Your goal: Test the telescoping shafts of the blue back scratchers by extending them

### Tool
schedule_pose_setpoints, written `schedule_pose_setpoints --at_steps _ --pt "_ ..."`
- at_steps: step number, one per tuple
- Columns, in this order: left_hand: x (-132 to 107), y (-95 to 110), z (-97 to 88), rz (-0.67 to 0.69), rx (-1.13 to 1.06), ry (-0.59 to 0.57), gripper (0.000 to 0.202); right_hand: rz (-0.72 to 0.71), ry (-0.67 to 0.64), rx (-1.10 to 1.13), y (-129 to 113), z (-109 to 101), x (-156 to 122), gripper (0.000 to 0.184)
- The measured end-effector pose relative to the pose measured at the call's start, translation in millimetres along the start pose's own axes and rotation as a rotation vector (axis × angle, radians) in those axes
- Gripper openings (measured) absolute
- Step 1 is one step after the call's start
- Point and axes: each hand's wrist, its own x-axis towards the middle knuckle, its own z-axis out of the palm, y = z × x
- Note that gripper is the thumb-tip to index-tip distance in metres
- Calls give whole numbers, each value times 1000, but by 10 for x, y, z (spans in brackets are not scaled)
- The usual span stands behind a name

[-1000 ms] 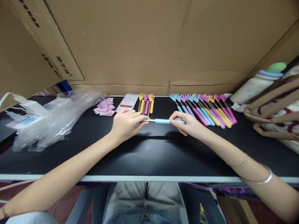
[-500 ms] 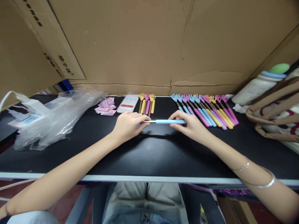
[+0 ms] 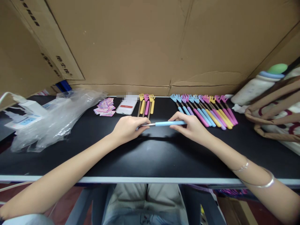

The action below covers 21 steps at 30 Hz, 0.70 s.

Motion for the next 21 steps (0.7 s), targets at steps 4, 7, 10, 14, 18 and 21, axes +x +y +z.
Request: schedule_pose_setpoints --at_steps 4,7,10,14,18,21 --pt "3 4 -8 -4 -33 -68 15 -8 2 -27 -13 -8 2 17" --pt "6 7 -18 -4 -42 -93 16 -10 -4 -56 -20 -11 0 17" --pt "5 2 -19 0 -45 -108 18 -8 -10 -77 -22 -9 -5 18" --pt "1 -9 -4 7 -47 -128 19 -10 -11 -90 -19 -5 -10 18" --pt "3 -11 4 6 -46 -145 20 -10 -13 -106 -16 -2 -11 19" --pt "7 -7 4 4 -37 -156 20 -11 -16 -122 -10 -3 -10 20"
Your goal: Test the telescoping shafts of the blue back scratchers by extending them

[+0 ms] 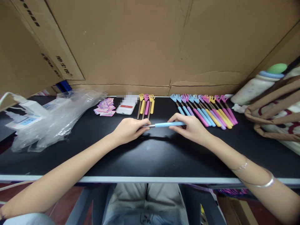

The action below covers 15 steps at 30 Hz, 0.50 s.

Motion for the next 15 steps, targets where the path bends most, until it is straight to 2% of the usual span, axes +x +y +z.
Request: schedule_pose_setpoints --at_steps 9,15 --pt "4 15 10 1 39 60 19 -16 22 -23 24 8 -8 21" --pt "5 -19 10 10 93 176 19 -23 0 28 37 31 -4 20"
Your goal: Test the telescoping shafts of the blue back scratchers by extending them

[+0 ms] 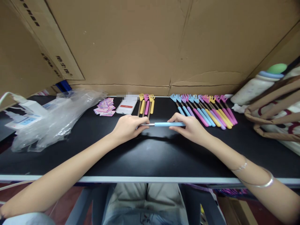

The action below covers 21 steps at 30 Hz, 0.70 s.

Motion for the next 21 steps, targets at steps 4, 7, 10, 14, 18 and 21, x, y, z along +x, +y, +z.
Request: schedule_pose_setpoints --at_steps 4,7,10,14,18,21 --pt "-6 -5 -11 12 71 80 21 55 -53 101 -4 13 -5 19" --pt "-13 17 -31 24 145 143 21 110 -119 247 -22 12 -13 19" --pt "-17 38 -56 66 220 187 22 153 -171 398 -33 20 -22 20" --pt "-17 39 -82 149 319 235 25 197 -236 565 -12 53 -25 23" --pt "-11 31 -89 192 362 257 25 229 -286 645 19 77 -15 25" --pt "2 33 -76 163 339 266 26 242 -275 618 24 70 -3 26"
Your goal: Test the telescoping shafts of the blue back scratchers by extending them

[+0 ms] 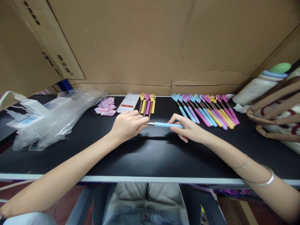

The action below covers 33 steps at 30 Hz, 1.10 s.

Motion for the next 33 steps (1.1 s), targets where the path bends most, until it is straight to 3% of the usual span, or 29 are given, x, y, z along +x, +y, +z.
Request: schedule_pose_setpoints --at_steps 7,15,18,22,33 --pt "0 18 65 -119 -153 -81 23 -66 92 -246 -69 -24 -26 25" --pt "22 -10 -30 -87 -148 -131 24 -170 180 -461 -150 -141 -56 30" --pt "41 -61 -94 -107 -147 -154 26 -173 191 -462 -166 -209 -63 30" --pt "54 -139 -160 -248 -173 -179 27 -125 215 -386 -163 -273 -65 29" --pt "80 -241 -181 -523 -467 -343 33 -109 147 -290 -119 -366 -70 30"
